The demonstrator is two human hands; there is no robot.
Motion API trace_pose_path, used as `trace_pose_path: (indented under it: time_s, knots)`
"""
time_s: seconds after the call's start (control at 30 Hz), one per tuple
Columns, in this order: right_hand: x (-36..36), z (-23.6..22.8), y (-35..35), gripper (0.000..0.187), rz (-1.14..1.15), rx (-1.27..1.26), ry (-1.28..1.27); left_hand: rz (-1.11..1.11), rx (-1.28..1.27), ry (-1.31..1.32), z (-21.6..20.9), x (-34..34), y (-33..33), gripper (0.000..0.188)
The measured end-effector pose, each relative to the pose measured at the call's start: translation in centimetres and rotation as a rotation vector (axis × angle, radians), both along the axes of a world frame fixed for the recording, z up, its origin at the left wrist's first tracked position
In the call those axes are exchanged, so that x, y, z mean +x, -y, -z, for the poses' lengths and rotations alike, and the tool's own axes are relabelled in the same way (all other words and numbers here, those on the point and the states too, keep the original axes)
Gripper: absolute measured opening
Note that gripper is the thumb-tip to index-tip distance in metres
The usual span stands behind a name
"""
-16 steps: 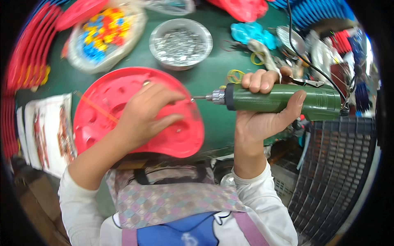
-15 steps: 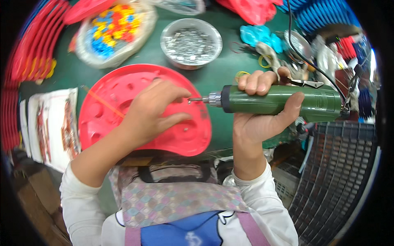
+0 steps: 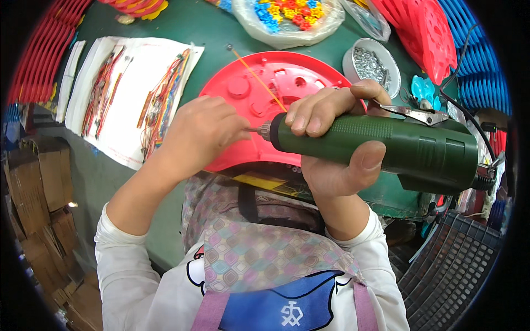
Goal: The person assembles small plastic components into a red plastic base. They place colorful star-shaped pieces into recesses, insert a small motor, and use a green electric screwdriver to secure parts with screws. The person repeats this process for multiple units.
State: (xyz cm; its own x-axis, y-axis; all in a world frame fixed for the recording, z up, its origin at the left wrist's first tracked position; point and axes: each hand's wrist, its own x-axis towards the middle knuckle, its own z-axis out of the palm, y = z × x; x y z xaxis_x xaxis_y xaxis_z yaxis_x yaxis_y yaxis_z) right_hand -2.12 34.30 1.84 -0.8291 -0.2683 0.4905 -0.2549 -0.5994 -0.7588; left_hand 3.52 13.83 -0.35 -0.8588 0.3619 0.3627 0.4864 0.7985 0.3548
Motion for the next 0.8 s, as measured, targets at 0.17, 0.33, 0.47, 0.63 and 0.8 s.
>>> trace_pose_path:
  time_s: [0.17, 0.33, 0.47, 0.63, 0.8]
  knots:
    - [1.2, -0.3, 2.8, 0.069, -0.08, -0.081, 0.088, -0.04, -0.002, -0.012, 0.1, 1.6, 1.8, 0.023]
    - [1.3, 0.8, 4.0, 0.065, -0.117, -0.011, 0.017, -0.186, 0.079, -0.108, 1.3, 3.2, 1.8, 0.027]
    - [1.2, 2.7, 4.5, 0.063, -0.102, 0.013, 0.051, -0.382, 0.339, -0.069, 2.2, 3.4, 3.4, 0.034]
    - [1.4, 3.5, 5.4, 0.059, -0.109, 0.105, 0.033, -0.566, 0.768, 0.45, 4.1, 4.0, 3.2, 0.047]
    - [1.5, 3.4, 6.0, 0.056, -0.097, 0.141, 0.038, -0.498, 0.896, 0.528, 5.2, 4.0, 2.7, 0.047]
